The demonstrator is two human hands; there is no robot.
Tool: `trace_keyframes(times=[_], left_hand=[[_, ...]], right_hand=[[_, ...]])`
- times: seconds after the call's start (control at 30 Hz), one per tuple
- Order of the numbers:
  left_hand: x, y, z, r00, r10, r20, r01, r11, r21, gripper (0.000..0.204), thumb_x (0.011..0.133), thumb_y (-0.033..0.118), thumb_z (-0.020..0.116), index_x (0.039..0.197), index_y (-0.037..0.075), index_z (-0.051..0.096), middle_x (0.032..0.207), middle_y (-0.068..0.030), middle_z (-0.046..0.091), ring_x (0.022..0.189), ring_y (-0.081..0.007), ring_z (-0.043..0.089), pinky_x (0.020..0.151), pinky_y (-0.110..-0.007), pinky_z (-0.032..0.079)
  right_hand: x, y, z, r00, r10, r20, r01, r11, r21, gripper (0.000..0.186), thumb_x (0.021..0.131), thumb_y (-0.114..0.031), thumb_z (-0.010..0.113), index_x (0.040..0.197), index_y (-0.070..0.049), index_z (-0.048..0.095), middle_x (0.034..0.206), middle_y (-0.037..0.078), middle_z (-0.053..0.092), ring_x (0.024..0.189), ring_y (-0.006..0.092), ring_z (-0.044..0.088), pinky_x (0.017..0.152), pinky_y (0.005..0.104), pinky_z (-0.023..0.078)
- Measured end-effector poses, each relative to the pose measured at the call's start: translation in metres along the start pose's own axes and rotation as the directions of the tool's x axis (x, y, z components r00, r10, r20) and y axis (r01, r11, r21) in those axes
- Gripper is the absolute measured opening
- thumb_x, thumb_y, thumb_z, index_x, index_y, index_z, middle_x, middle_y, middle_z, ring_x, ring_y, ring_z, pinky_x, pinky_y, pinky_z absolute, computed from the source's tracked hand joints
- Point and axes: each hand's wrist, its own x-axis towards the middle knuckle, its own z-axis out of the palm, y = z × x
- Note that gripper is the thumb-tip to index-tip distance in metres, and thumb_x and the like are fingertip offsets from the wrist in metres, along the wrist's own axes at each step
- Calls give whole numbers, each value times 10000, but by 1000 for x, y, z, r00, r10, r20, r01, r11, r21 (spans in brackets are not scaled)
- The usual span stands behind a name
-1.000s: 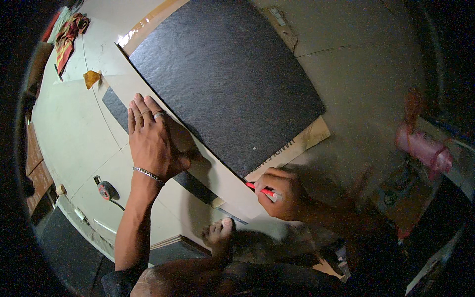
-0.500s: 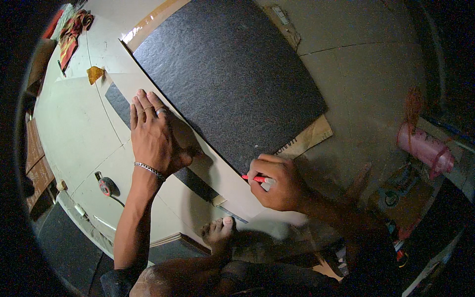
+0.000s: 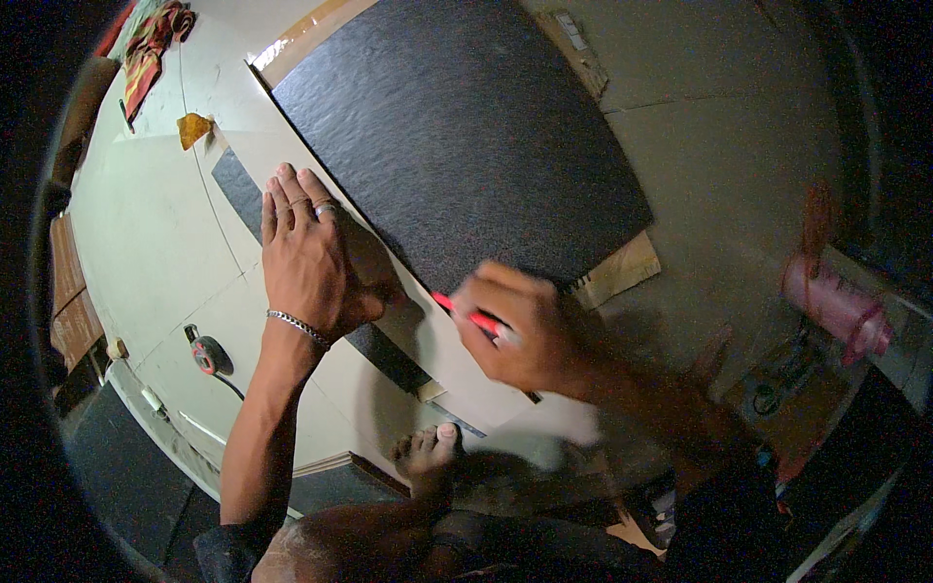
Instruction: The person measures and marks a dark gray tile using a tape measure, a straightedge, and a red marker. They then use the straightedge as a guide to score and snap the tile into smaller pieces.
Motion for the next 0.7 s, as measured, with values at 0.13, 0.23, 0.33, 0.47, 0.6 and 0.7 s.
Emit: trace_keyframes(times=[0.13, 0.23, 0.33, 0.47, 0.6, 0.7], left_hand=[[0, 0, -2, 1000, 2, -2, -2, 999, -37, 1366, 501, 439, 943, 1488, -246, 293, 1566, -468, 289, 1522, -534, 289, 1299, -515, 186], [7, 1, 7, 986, 15, -165, -7, 999, 48, 1357, 507, 434, 943, 1487, -248, 297, 1566, -471, 284, 1520, -540, 288, 1299, -526, 178], [4, -2, 12, 991, 15, -130, -17, 1000, -13, 1349, 497, 419, 934, 1482, -252, 302, 1559, -477, 289, 1513, -551, 293, 1299, -531, 174], [3, -2, 14, 992, 12, -128, -8, 999, 37, 1344, 477, 407, 915, 1470, -263, 305, 1546, -488, 297, 1502, -564, 303, 1298, -529, 176], [5, -1, 15, 991, -8, -131, 11, 1000, 21, 1343, 464, 411, 913, 1455, -272, 317, 1539, -491, 305, 1495, -565, 317, 1290, -529, 203], [5, -1, 18, 989, -5, -151, 9, 1000, 29, 1329, 467, 405, 909, 1452, -269, 326, 1538, -489, 310, 1497, -558, 321, 1288, -528, 207]], right_hand=[[-43, -8, -6, 994, 98, 49, -99, 995, 21, 121, 804, 59, 686, 871, -2, 605, 832, 165, 599, 733, 339, 649, 633, 404, 513], [-47, -7, -10, 984, 152, 98, -150, 988, -22, 121, 800, 43, 687, 849, -15, 592, 796, 150, 575, 697, 321, 629, 600, 398, 483], [-27, -5, -9, 966, 213, 144, -208, 977, -47, 117, 808, 18, 682, 843, -29, 581, 759, 135, 550, 662, 312, 607, 572, 399, 454], [33, 1, 4, 978, 182, 107, -184, 983, 13, 103, 811, -11, 673, 838, -37, 577, 744, 140, 553, 654, 332, 605, 569, 406, 455], [97, 4, 22, 1000, 1, -23, 0, 998, 66, 111, 799, 0, 676, 823, -26, 570, 763, 164, 580, 696, 356, 626, 615, 414, 482], [109, 2, 19, 996, -35, -79, 37, 999, 19, 115, 797, 13, 675, 822, -18, 567, 777, 169, 590, 727, 361, 633, 640, 414, 491]])
